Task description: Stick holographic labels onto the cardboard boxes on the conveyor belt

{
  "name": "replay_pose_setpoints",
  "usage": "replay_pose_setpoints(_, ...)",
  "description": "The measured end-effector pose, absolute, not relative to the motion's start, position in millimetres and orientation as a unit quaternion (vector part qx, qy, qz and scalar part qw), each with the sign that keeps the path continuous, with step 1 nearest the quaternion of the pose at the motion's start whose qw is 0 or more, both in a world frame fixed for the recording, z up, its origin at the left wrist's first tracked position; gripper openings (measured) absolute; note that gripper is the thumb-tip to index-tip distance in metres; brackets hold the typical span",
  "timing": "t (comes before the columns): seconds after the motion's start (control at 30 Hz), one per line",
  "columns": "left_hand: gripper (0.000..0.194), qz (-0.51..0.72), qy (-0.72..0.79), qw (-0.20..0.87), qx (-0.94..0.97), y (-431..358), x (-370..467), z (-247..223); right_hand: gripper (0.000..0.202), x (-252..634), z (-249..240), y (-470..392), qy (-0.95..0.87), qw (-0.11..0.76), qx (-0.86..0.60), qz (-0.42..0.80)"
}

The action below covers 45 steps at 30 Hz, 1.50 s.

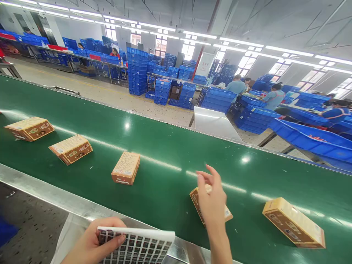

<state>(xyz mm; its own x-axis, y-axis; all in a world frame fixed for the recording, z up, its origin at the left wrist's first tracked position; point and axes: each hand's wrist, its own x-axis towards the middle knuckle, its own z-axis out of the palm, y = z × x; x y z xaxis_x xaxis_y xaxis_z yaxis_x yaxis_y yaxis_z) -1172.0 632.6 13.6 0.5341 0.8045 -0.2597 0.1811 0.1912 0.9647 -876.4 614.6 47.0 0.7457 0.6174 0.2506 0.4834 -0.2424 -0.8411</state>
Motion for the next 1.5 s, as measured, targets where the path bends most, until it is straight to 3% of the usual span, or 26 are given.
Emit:
replay_pose_setpoints(0.13,0.048,0.266,0.319,0.656,0.630,633,-1170,11,0.075,-917,29,677,-0.486,0.524,-0.625,0.313)
replay_pose_setpoints(0.3,0.044,0.262,0.224,0.607,0.716,636,-1174,21,0.085,-943,9,734,-0.548,0.486,-0.548,0.403)
replay_pose_setpoints(0.5,0.013,0.257,0.317,0.498,0.765,637,-1190,20,0.094,-937,18,717,-0.608,0.404,-0.468,0.498)
replay_pose_setpoints(0.57,0.015,0.250,0.317,0.463,0.789,638,-1189,16,0.083,-936,23,701,-0.597,0.414,-0.481,0.490)
replay_pose_setpoints(0.73,0.023,0.210,0.338,0.488,0.777,638,-1178,16,0.042,-952,26,665,-0.407,0.573,-0.562,0.436)
replay_pose_setpoints(1.17,0.039,0.143,0.286,0.582,0.747,637,-1162,34,0.049,-959,32,635,-0.322,0.546,-0.652,0.416)
replay_pose_setpoints(1.37,0.039,0.129,0.265,0.583,0.757,634,-1153,34,0.046,-954,31,625,-0.323,0.534,-0.673,0.396)
replay_pose_setpoints(1.5,0.032,0.160,0.217,0.566,0.779,635,-1146,18,0.040,-954,29,617,-0.352,0.513,-0.718,0.312)
